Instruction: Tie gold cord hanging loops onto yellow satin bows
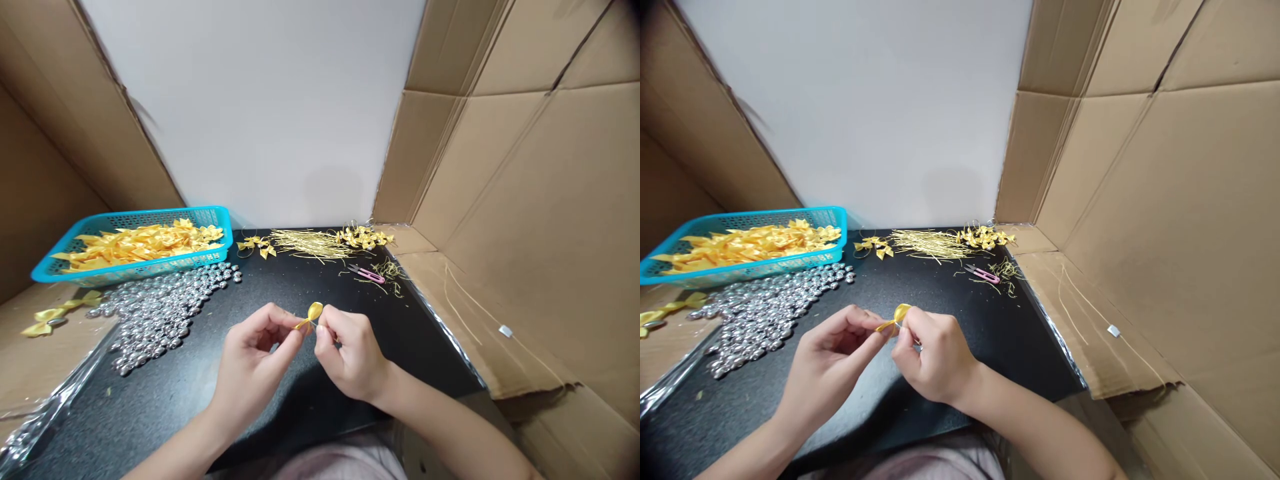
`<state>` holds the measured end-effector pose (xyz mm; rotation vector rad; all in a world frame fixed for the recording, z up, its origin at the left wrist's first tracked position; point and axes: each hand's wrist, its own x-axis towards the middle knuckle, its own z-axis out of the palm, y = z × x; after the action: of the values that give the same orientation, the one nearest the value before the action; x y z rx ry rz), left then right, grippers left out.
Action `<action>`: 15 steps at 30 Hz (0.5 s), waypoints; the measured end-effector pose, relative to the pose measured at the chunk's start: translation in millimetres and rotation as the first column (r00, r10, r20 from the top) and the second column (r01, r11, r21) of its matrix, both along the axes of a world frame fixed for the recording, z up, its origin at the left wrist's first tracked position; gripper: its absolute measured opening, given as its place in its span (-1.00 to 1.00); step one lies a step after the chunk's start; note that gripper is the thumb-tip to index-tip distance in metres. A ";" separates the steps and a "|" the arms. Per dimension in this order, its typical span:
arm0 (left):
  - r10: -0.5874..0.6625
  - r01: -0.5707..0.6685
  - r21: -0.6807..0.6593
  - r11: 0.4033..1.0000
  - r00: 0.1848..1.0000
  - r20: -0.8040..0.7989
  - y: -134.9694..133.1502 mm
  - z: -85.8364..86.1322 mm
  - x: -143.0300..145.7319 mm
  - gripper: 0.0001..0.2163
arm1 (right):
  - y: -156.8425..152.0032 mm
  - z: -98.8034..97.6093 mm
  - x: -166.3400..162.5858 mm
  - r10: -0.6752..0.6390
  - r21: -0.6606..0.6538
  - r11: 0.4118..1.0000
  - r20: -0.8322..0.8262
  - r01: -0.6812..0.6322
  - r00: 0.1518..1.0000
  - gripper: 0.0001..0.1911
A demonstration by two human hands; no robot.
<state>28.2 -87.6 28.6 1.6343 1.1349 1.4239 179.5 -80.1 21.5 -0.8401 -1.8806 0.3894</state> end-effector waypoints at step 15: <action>-0.004 0.004 0.005 1.000 1.000 0.001 -1.4 0.9 0.6 -0.92 | 0.1 -1.0 0.1 -0.017 -0.001 1.000 0.001 0.017 1.000 -0.78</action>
<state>28.7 -89.0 29.5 1.6383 1.1280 1.4265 179.6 -80.0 20.5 -0.8564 -1.8735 0.3790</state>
